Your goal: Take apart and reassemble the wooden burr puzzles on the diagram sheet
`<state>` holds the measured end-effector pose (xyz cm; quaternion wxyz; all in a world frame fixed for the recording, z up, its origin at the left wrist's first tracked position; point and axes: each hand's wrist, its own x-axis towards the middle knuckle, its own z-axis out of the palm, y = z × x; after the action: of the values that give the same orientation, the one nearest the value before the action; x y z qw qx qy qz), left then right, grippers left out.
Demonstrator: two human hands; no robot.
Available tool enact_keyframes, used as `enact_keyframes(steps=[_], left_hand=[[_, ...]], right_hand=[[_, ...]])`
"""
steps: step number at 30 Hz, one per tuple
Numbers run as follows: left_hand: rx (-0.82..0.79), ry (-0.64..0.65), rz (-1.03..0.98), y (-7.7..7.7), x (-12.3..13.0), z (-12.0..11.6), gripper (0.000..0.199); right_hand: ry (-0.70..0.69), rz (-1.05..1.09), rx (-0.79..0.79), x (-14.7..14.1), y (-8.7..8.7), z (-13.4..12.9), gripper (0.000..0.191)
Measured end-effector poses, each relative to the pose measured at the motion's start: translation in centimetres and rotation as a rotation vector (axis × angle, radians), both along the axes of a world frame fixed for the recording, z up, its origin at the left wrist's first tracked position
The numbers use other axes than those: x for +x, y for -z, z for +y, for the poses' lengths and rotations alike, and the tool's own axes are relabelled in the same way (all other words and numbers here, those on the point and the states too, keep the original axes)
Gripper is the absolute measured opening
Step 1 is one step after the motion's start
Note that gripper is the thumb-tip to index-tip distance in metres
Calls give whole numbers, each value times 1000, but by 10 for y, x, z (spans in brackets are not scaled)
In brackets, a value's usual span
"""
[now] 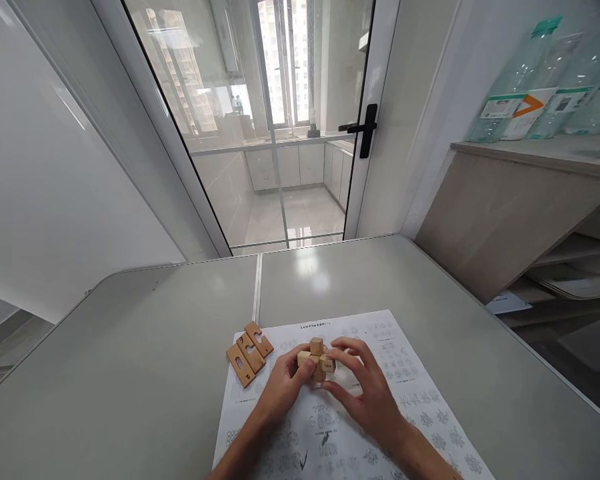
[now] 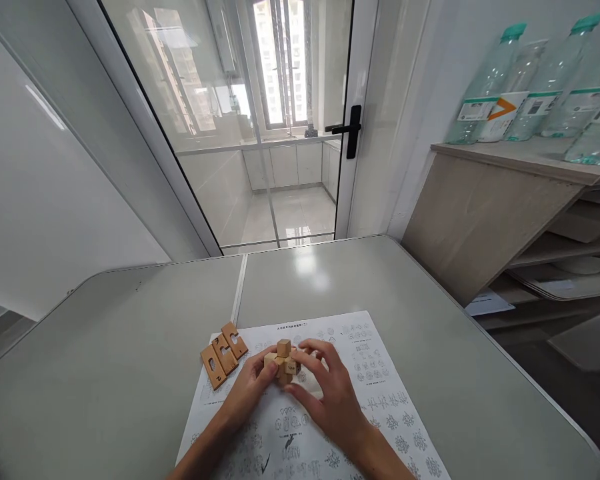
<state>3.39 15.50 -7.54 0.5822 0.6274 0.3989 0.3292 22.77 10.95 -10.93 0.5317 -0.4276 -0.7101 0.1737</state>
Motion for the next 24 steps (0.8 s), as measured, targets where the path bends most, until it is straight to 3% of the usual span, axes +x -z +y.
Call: enact_keyframes(steps=[4, 9, 13, 17, 24], left_hand=[[16, 32, -5, -3, -1, -1, 62], [56, 121, 64, -3, 1, -8, 53], [109, 100, 63, 0, 3, -10, 47], [152, 76, 34, 3, 4, -11, 53], [79, -16, 98, 0, 8, -12, 46]], right_hand=[[-20, -60, -96, -2, 1, 0, 85], [-89, -96, -113, -3, 0, 1, 70], [-21, -73, -78, -4, 1, 2, 60], [16, -106, -55, -5, 3, 3, 56], [26, -85, -45, -7, 0, 2, 56]])
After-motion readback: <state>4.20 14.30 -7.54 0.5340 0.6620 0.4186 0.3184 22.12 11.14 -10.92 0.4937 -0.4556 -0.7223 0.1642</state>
